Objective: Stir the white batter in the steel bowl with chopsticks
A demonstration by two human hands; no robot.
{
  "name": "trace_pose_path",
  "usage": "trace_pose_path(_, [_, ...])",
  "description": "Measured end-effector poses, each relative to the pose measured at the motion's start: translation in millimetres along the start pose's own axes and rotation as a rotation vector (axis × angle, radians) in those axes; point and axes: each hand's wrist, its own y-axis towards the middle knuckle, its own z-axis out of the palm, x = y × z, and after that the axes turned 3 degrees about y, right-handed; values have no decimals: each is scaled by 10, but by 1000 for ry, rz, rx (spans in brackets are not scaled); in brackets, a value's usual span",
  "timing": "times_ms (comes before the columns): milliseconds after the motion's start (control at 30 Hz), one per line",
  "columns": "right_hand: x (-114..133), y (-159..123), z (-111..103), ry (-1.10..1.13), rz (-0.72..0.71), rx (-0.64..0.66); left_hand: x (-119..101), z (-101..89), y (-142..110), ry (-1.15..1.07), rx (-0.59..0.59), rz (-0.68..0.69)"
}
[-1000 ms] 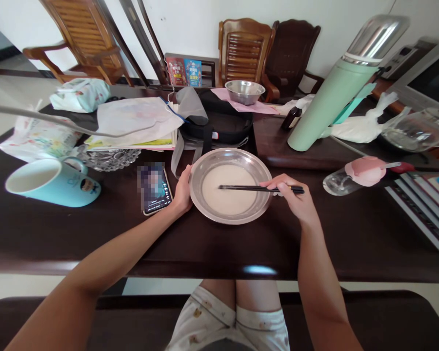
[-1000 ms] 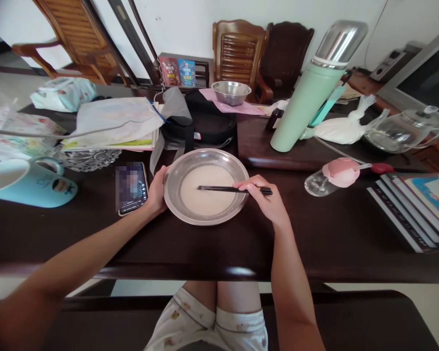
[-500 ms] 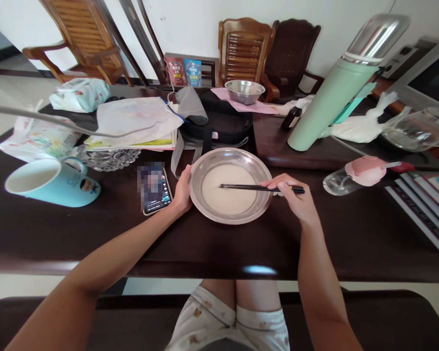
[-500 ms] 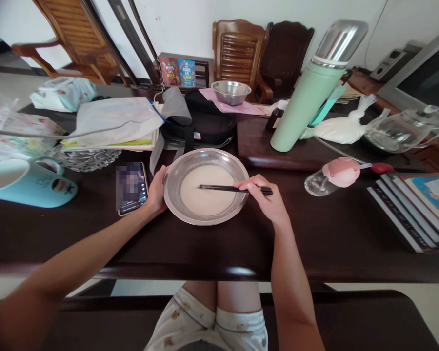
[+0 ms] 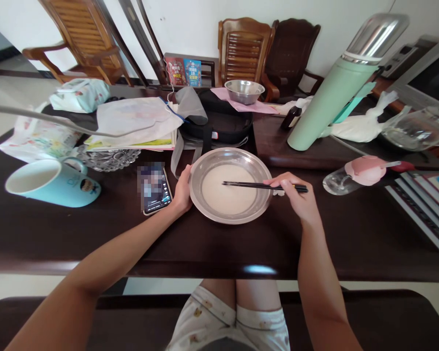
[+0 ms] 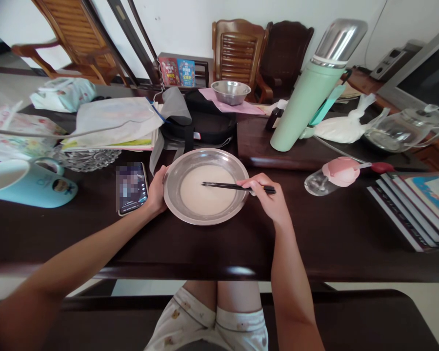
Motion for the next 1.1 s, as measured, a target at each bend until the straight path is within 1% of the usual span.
trace_pose_path(67, [-7, -10, -37, 29, -20, -102, -1, -2, -1, 4, 0, -3])
trace_pose_path(133, [-11, -20, -65, 86, -34, -140, -1, -2, -2, 6, -7, -1])
trace_pose_path(200, [-10, -22, -60, 111, -29, -86, -1, -1, -2, 7, -16, 6])
trace_pose_path(300, [-1, -5, -7, 59, 4, 54, -2, -1, -5, 10, -18, 3])
trace_pose_path(367, [5, 9, 14, 15, 22, 85, -6, -1, -7, 11, -7, -6])
trace_pose_path(400, [7, 12, 11, 2, 24, 66, -8, 0, -8, 9, 3, -10])
trace_pose_path(467, [9, 8, -22, 4, 14, -15, -12, 1, -9, 2, 21, -13])
trace_pose_path(533, [8, -6, -67, 44, -4, -93, -16, 2, -9, -1, 26, -15])
trace_pose_path(567, [7, -13, -84, 72, -14, -107, -17, 2, -9, -1, 24, -16])
trace_pose_path(600, [6, -20, -91, 95, -21, -98, -18, 3, -9, 0, 19, -16])
trace_pose_path(667, [3, -24, -75, 109, -32, -20, -19, 3, -10, 6, 11, -11])
trace_pose_path(733, [-1, -15, -32, 81, -33, 74, -18, 1, -10, 13, 5, -5])
trace_pose_path(800, [-6, -2, 3, 36, -23, 112, -14, -1, -9, 18, 5, -2])
trace_pose_path(867, [-12, 6, 3, 7, -20, 63, -9, -4, -5, 13, 9, -1])
trace_pose_path(967, [-20, -6, -54, 50, -54, -107, 0, -7, 1, 1, 24, 2])
trace_pose_path(1000, [-22, -13, -73, 81, -69, -143, 2, -7, 2, -1, 27, 3])
trace_pose_path(1033, [-22, -19, -84, 108, -79, -154, 3, -8, 4, -1, 28, 4])
trace_pose_path(1100, [-20, -25, -76, 123, -80, -95, 7, -11, 7, 1, 29, 6])
